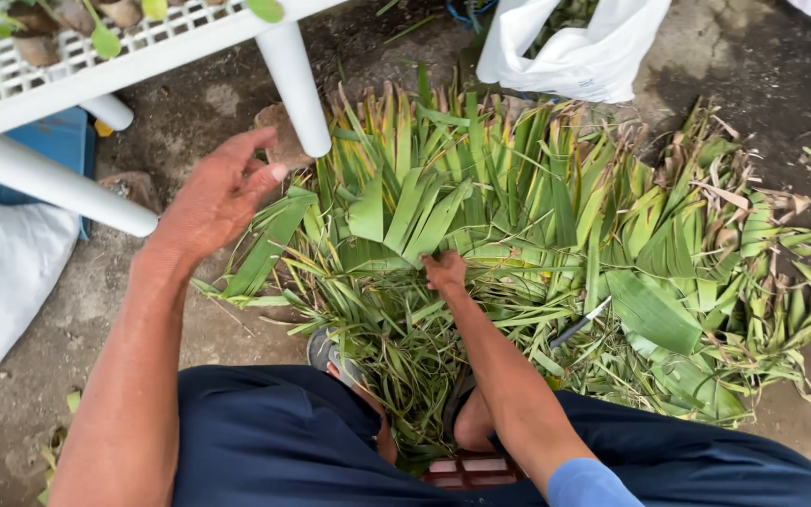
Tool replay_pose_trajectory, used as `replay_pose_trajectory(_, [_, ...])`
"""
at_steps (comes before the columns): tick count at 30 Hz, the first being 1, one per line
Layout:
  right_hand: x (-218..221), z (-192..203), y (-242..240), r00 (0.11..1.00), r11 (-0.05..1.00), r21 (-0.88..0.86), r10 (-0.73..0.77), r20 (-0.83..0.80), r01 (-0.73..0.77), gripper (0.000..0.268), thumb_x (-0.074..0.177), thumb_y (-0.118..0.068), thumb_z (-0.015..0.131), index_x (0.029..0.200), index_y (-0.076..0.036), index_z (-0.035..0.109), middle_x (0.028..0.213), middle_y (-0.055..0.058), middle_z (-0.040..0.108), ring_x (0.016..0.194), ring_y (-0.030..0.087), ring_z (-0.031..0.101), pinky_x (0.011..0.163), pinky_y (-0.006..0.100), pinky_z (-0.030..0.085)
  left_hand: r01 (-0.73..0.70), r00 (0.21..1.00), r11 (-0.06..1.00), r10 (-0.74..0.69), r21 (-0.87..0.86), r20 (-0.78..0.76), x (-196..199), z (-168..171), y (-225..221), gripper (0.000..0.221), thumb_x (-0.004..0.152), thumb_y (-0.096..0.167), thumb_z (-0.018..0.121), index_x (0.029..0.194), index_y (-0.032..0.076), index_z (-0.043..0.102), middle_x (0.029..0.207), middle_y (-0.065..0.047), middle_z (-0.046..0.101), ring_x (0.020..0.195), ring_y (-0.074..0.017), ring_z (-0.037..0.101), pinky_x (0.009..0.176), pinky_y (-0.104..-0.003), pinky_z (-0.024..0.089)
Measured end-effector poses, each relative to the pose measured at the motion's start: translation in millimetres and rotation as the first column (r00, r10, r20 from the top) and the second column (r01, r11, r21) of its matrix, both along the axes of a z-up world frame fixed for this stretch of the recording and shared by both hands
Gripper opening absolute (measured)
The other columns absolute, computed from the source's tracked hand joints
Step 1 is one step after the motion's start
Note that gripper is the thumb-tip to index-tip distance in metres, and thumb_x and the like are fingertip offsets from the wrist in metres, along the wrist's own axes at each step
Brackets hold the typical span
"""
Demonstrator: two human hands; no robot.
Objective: The person trims and arranges green leaves by hand and using a blade.
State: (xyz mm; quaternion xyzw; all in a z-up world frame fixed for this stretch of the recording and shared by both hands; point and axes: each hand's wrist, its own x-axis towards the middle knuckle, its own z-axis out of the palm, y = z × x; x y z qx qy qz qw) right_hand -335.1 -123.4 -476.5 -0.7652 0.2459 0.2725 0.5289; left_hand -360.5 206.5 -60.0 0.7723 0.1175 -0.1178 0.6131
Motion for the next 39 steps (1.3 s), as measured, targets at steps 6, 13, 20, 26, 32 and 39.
replay_pose_trajectory(6, [6.1, -29.5, 1.2, 0.991, 0.979, -0.169, 0.124, 0.047, -0.114, 0.058, 0.089, -0.048, 0.080, 0.123, -0.004, 0.064, 0.114, 0.023, 0.067, 0.104, 0.038, 0.070, 0.081, 0.056, 0.066, -0.024, 0.996, 0.897, -0.016, 0.442, 0.086, -37.4, 12.9, 20.1, 0.056, 0.104, 0.029, 0.063, 0.149, 0.000, 0.049, 0.140, -0.025, 0.056, 0.115, -0.0395, 0.062, 0.089, -0.047, 0.055])
replay_pose_trajectory(13, [14.2, -34.2, 14.1, 0.991, 0.982, 0.152, -0.123, 0.052, 0.114, 0.024, 0.088, -0.021, 0.079, 0.097, -0.008, 0.062, 0.075, 0.009, 0.061, 0.060, 0.020, 0.061, 0.045, 0.029, 0.048, -0.016, 0.954, 0.862, -0.139, 0.506, 0.267, -74.2, -33.5, -0.6, 0.038, 0.104, 0.020, 0.056, 0.133, -0.005, 0.059, 0.122, -0.029, 0.066, 0.112, -0.0461, 0.064, 0.097, -0.056, 0.051])
replay_pose_trajectory(20, [22.7, 131.1, 3.3, 0.984, 0.878, 0.465, -0.163, 0.064, 0.115, 0.029, 0.100, -0.010, 0.067, 0.124, 0.004, 0.058, 0.120, 0.027, 0.063, 0.089, 0.035, 0.075, 0.083, 0.044, 0.070, -0.237, 0.950, 0.944, 0.176, -0.229, -0.257, -91.0, -99.2, -120.6, 0.063, 0.102, 0.052, 0.054, 0.139, 0.000, 0.055, 0.128, -0.024, 0.067, 0.119, -0.0317, 0.065, 0.099, -0.047, 0.053])
replay_pose_trajectory(26, [6.4, 265.1, -42.4, 0.966, 0.751, 0.648, -0.053, 0.255, -0.129, 0.026, 0.097, -0.011, 0.069, 0.119, 0.002, 0.065, 0.094, 0.012, 0.072, 0.070, 0.020, 0.075, 0.062, 0.029, 0.068, -0.246, 0.954, 0.564, 0.000, -0.788, -0.299, -77.1, -128.1, -199.9, 0.117, 0.086, 0.086, 0.039, 0.158, -0.005, 0.020, 0.163, -0.027, 0.031, 0.152, -0.0382, 0.029, 0.125, -0.049, 0.021])
replay_pose_trajectory(32, [-28.0, 354.5, -90.9, 0.892, 0.751, 0.563, 0.075, 0.445, -0.344, 0.022, 0.097, -0.005, 0.068, 0.118, 0.002, 0.069, 0.092, 0.020, 0.073, 0.072, 0.021, 0.073, 0.062, 0.029, 0.068, -0.221, 0.973, 0.439, 0.158, -0.871, -0.168, -50.3, -115.2, -249.8, 0.062, 0.097, 0.041, 0.062, 0.146, 0.005, 0.049, 0.151, -0.015, 0.054, 0.138, -0.0267, 0.051, 0.127, -0.043, 0.022])
replay_pose_trajectory(39, [-58.4, 361.3, -114.2, 0.782, 0.778, 0.568, -0.168, 0.600, -0.268, 0.019, 0.095, 0.001, 0.068, 0.113, 0.006, 0.070, 0.088, 0.017, 0.071, 0.075, 0.019, 0.074, 0.071, 0.032, 0.070, -0.347, 0.937, 0.572, 0.247, -0.744, -0.247, -62.6, -122.7, -276.5, 0.053, 0.085, 0.015, 0.083, 0.126, -0.011, 0.061, 0.155, -0.031, 0.040, 0.147, -0.0358, 0.038, 0.128, -0.042, 0.020])
